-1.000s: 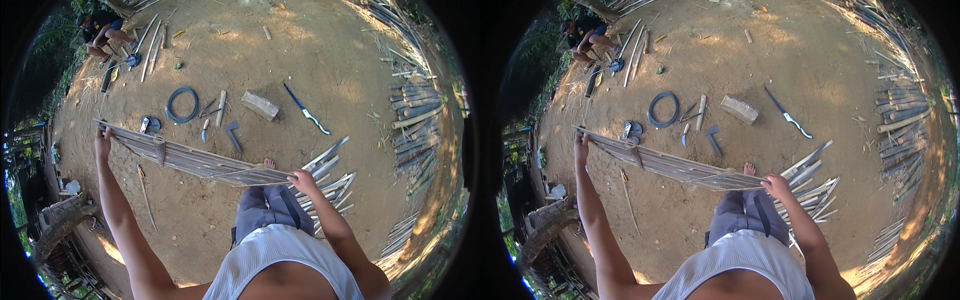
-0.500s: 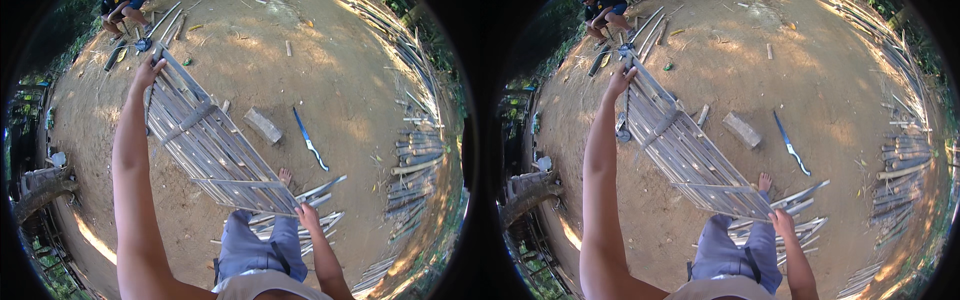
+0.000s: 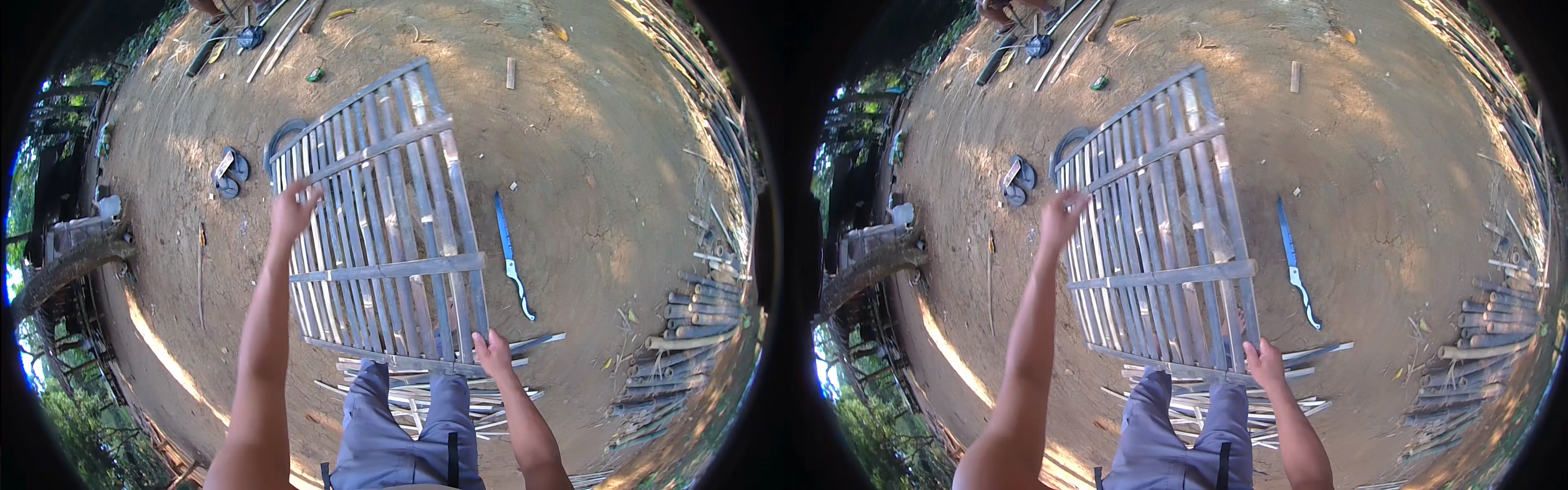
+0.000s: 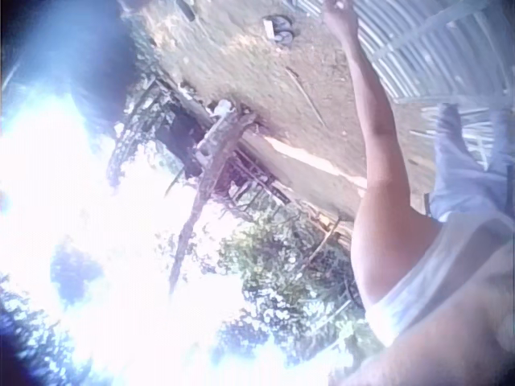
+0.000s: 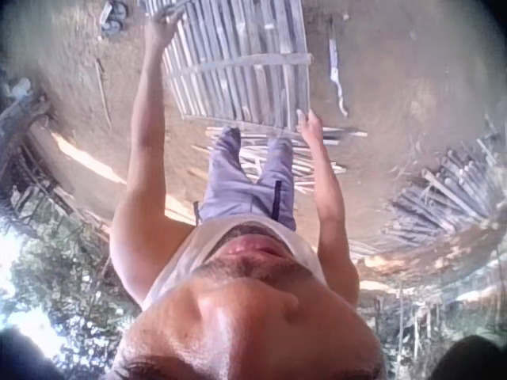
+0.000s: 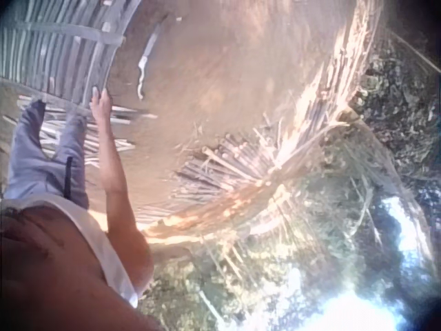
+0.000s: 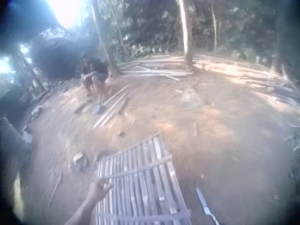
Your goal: The person constructs a bamboo lattice by sawing pieces of bamboo, hammering them together, and lifting the completed frame to check its stability.
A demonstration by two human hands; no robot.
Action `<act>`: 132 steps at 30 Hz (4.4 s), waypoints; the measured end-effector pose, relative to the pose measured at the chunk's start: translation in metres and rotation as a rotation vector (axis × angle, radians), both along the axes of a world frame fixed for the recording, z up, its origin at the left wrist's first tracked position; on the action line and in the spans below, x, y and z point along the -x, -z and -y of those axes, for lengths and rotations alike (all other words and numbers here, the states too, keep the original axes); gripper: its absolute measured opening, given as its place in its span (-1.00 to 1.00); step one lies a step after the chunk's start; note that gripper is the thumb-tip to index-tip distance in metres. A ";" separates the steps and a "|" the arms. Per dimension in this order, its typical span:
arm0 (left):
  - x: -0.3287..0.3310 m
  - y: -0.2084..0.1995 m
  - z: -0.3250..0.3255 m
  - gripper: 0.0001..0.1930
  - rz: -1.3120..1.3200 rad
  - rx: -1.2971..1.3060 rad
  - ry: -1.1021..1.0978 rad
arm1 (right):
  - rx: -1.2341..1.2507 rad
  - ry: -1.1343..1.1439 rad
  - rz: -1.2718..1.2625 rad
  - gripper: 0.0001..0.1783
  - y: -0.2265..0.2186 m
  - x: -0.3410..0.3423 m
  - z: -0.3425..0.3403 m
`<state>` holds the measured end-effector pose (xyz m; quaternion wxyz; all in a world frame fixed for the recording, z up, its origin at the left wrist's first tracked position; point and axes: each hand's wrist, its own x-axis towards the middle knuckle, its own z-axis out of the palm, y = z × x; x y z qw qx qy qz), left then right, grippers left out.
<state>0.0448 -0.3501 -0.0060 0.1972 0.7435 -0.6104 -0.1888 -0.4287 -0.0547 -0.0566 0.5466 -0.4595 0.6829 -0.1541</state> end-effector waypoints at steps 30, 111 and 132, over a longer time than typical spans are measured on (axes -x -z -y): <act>-0.045 0.318 -0.476 -0.37 -0.146 -0.586 -1.409 | 0.077 0.150 -0.172 -0.81 0.039 0.060 0.071; 0.039 0.242 -0.498 -0.50 0.230 -0.699 -0.559 | -0.109 -0.366 -0.478 -0.50 0.232 0.130 -0.071; 0.189 0.355 -0.148 -0.01 0.119 -0.838 -0.161 | -0.390 -0.400 -0.092 -0.36 0.349 0.182 -0.016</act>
